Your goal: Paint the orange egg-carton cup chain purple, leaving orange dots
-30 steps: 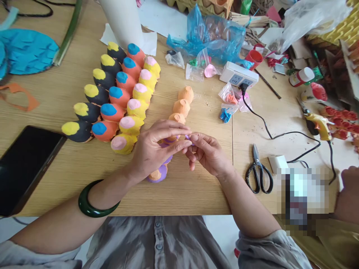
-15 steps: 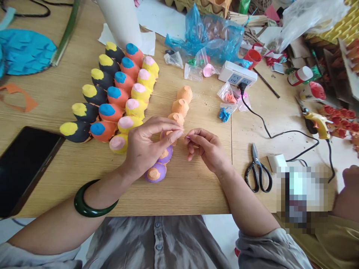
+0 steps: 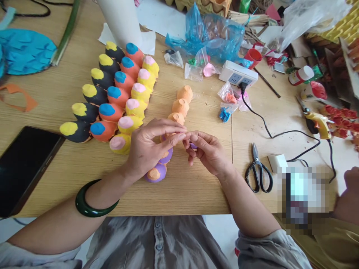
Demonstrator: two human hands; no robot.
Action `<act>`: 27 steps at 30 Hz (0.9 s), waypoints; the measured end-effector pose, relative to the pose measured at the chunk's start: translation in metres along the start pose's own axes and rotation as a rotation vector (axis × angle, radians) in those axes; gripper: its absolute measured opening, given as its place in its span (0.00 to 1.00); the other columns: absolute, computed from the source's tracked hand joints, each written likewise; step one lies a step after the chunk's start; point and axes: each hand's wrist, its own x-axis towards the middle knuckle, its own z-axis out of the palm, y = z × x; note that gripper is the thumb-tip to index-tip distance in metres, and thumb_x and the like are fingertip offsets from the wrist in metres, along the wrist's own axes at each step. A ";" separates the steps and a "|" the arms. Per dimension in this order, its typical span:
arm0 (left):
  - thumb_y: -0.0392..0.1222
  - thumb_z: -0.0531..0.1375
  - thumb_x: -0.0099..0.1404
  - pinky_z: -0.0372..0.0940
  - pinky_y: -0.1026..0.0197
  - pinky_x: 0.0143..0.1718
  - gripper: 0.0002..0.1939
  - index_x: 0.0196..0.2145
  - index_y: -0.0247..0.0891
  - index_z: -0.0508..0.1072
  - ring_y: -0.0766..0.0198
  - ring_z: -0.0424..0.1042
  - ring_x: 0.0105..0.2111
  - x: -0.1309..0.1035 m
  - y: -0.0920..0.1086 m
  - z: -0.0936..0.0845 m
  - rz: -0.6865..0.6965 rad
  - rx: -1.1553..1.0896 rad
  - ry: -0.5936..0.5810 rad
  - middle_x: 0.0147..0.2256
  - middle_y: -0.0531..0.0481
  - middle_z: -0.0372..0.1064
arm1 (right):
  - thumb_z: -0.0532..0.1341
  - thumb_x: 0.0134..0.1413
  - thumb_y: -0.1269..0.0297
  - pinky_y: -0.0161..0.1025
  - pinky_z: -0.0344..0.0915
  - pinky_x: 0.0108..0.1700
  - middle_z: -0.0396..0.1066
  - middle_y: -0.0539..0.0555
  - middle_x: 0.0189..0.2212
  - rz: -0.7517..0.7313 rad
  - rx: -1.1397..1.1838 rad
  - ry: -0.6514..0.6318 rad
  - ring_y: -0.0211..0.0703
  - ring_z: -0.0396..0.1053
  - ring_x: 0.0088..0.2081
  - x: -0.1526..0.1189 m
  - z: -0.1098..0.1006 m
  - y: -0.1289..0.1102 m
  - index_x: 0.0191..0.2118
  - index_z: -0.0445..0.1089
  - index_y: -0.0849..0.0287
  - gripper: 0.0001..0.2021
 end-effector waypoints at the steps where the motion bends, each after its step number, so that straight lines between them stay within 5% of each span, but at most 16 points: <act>1: 0.44 0.73 0.73 0.80 0.39 0.57 0.03 0.41 0.54 0.89 0.50 0.85 0.49 0.000 0.000 0.000 0.039 0.028 -0.023 0.45 0.51 0.88 | 0.81 0.55 0.44 0.32 0.74 0.24 0.72 0.47 0.31 0.010 0.001 -0.004 0.32 0.59 0.26 0.000 0.000 0.000 0.35 0.80 0.58 0.22; 7: 0.43 0.71 0.74 0.78 0.37 0.58 0.09 0.47 0.59 0.90 0.48 0.84 0.50 0.004 0.003 -0.002 0.124 0.123 -0.119 0.49 0.53 0.88 | 0.84 0.49 0.45 0.31 0.74 0.24 0.69 0.44 0.26 0.014 0.006 0.048 0.31 0.57 0.24 0.002 -0.001 0.001 0.34 0.79 0.58 0.24; 12: 0.58 0.71 0.74 0.74 0.39 0.56 0.12 0.53 0.60 0.88 0.46 0.83 0.52 0.012 -0.004 -0.023 0.058 0.297 0.037 0.52 0.54 0.87 | 0.85 0.45 0.43 0.32 0.74 0.24 0.71 0.45 0.26 -0.079 -0.077 0.178 0.32 0.60 0.24 0.005 -0.001 0.004 0.32 0.79 0.57 0.25; 16: 0.71 0.75 0.63 0.74 0.45 0.47 0.38 0.64 0.50 0.84 0.48 0.82 0.45 0.012 -0.023 -0.030 -0.083 0.466 -0.069 0.58 0.47 0.83 | 0.85 0.44 0.42 0.34 0.75 0.26 0.70 0.45 0.25 -0.101 -0.144 0.219 0.33 0.60 0.25 0.008 -0.002 0.008 0.32 0.80 0.57 0.25; 20: 0.62 0.79 0.61 0.73 0.44 0.57 0.39 0.65 0.46 0.81 0.39 0.80 0.56 0.006 -0.033 -0.026 -0.132 0.552 -0.107 0.57 0.43 0.84 | 0.85 0.44 0.41 0.36 0.79 0.33 0.69 0.44 0.24 -0.113 -0.195 0.254 0.33 0.63 0.25 0.011 -0.003 0.010 0.31 0.80 0.56 0.25; 27: 0.53 0.76 0.65 0.77 0.43 0.53 0.32 0.65 0.46 0.82 0.47 0.84 0.46 0.010 -0.024 -0.023 -0.256 0.306 -0.132 0.45 0.44 0.86 | 0.83 0.48 0.43 0.38 0.76 0.41 0.73 0.45 0.26 -0.135 -0.195 0.243 0.34 0.65 0.28 0.012 -0.005 0.013 0.32 0.80 0.56 0.22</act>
